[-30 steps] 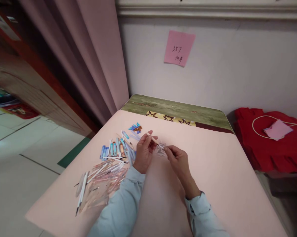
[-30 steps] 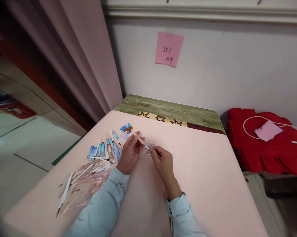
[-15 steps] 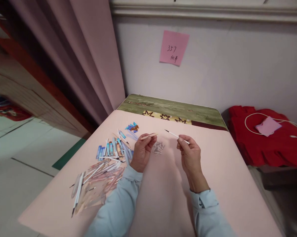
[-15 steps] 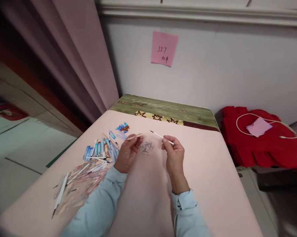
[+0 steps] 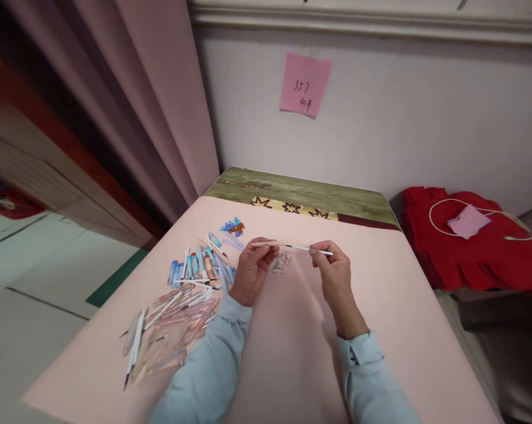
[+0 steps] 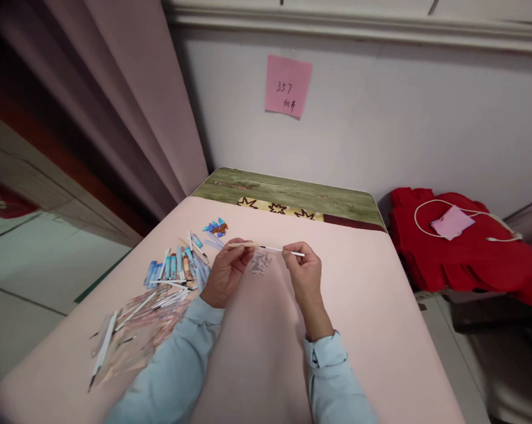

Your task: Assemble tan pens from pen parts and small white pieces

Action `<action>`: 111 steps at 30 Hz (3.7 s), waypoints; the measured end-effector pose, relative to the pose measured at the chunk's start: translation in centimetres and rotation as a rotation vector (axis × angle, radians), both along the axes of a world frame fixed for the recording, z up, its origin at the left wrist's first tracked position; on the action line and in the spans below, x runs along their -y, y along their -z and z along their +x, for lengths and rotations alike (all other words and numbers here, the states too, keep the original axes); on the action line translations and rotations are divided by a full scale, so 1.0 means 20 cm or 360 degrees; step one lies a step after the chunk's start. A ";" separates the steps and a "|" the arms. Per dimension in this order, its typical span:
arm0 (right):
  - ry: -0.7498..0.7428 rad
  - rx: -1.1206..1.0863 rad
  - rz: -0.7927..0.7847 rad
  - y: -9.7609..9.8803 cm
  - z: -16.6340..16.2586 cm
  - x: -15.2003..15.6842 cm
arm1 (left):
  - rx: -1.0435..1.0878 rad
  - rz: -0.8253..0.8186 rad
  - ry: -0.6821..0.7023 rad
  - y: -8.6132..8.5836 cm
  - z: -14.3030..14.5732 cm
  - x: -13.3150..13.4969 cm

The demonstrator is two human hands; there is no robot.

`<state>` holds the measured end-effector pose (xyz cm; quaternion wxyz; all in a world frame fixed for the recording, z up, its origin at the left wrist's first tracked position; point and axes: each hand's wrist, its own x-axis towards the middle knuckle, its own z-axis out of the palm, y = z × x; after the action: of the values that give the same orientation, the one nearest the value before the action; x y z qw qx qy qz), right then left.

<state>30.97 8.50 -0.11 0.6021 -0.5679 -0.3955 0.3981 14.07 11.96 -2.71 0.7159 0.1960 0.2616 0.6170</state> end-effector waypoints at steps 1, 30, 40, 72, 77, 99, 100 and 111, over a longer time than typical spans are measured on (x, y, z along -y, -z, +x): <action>-0.0001 0.0004 -0.0003 0.00 0.00 0.00 | -0.0001 -0.0001 0.0000 0.00 0.00 0.00; -0.0143 0.0042 0.0100 0.01 -0.05 0.00 | -0.0079 -0.0057 0.0065 -0.02 0.01 0.02; -0.0123 0.0160 0.0110 0.00 -0.07 0.01 | -0.0112 -0.0088 0.0039 -0.02 0.02 0.02; -0.0009 -0.0027 0.0071 0.03 -0.09 0.00 | -0.0905 0.0338 0.0223 -0.04 0.08 0.07; -0.0045 -0.0035 0.0064 0.02 -0.08 0.00 | -0.0912 0.0336 0.0363 -0.06 0.09 0.09; -0.0432 0.0087 -0.0073 0.12 -0.10 -0.01 | -0.0841 0.0305 -0.0209 0.00 0.07 0.04; -0.0441 0.0099 -0.0077 0.12 -0.09 -0.01 | -0.0874 0.0330 -0.0227 0.01 0.07 0.04; -0.0585 -0.0327 -0.0351 0.07 -0.07 0.00 | -0.0521 0.0040 -0.0261 0.01 0.05 0.01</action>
<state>29.65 8.45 -1.45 0.4910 -0.5053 -0.3830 0.5975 15.10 11.72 -2.98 0.6086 0.2805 0.3819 0.6364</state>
